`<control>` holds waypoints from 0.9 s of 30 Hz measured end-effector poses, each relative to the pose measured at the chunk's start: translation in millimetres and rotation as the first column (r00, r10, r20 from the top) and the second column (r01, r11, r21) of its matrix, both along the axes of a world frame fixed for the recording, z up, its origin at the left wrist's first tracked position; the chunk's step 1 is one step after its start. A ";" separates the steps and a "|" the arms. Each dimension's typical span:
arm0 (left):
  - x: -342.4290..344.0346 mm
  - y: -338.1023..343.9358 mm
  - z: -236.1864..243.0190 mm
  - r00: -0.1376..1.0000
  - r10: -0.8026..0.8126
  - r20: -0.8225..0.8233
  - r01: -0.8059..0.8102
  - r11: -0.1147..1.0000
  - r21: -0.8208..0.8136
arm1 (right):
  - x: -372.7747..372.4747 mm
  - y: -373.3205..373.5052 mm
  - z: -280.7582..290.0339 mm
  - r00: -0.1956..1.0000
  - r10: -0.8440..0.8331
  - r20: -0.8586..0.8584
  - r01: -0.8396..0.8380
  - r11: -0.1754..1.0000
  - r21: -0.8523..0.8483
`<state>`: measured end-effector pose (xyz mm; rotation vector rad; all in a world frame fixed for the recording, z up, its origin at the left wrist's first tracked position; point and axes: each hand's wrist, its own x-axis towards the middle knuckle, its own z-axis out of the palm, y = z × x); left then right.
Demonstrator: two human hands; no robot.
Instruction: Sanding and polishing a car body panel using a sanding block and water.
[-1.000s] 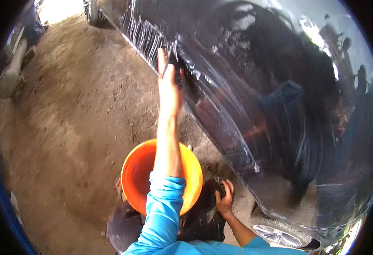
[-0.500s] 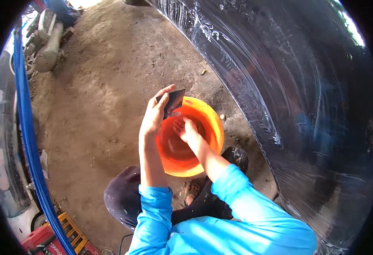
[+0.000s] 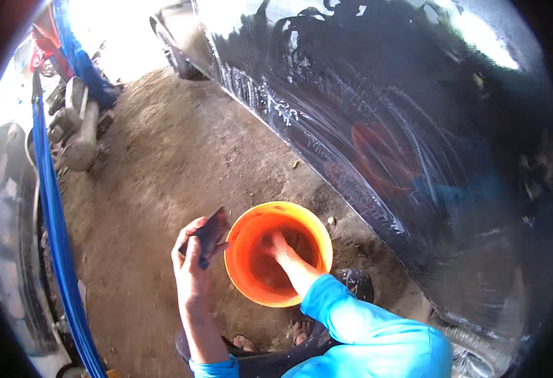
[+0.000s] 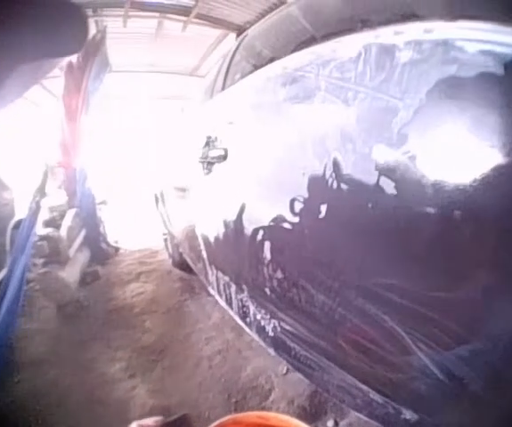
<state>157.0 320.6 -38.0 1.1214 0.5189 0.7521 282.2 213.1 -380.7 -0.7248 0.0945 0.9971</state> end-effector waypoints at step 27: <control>22.7 59.9 -126.6 0.951 -0.300 0.070 0.304 0.952 -0.041 | 144.5 -74.3 514.4 -0.459 0.679 -0.573 0.871 0.471 -0.139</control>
